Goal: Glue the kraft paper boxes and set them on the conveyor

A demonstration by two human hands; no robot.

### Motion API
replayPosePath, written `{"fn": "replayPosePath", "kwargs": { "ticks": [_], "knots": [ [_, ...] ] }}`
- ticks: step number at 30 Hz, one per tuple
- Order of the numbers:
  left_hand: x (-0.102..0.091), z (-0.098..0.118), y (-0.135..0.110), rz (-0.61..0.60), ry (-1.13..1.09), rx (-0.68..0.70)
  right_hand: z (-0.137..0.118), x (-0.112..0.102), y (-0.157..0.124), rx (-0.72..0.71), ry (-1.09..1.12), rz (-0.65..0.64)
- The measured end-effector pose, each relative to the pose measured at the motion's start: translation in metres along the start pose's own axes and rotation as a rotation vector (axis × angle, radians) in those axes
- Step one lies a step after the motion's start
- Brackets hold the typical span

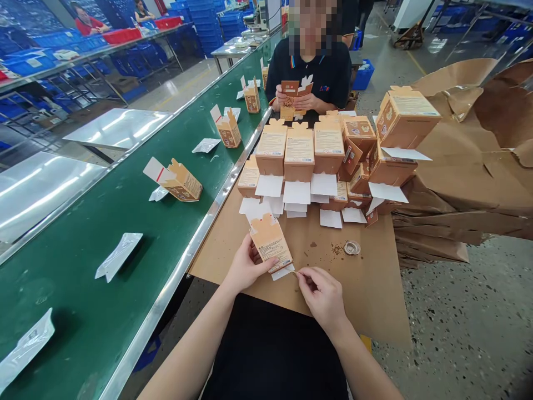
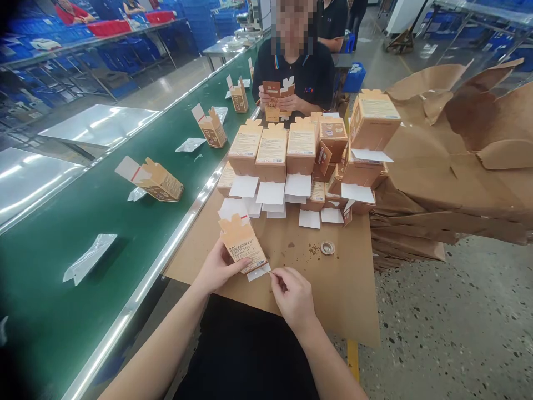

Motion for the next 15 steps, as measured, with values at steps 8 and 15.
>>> {"fn": "replayPosePath", "kwargs": {
  "ticks": [8,15],
  "knots": [
    [0.005,0.004,-0.020,0.023,0.168,0.062,-0.008,-0.049,-0.016,0.028,-0.020,0.151],
    [0.008,0.000,-0.029,0.019,0.402,0.078,-0.019,-0.075,-0.023,0.032,-0.049,0.220]
  ]
}}
Point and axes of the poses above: each hand's wrist, its own y-axis towards the middle knuckle, its own x-axis out of the palm, z = x × y, the point moved 4 cm from there along y, towards the middle knuckle, and after that the axes turned 6 degrees about y, right-handed, at the moved point
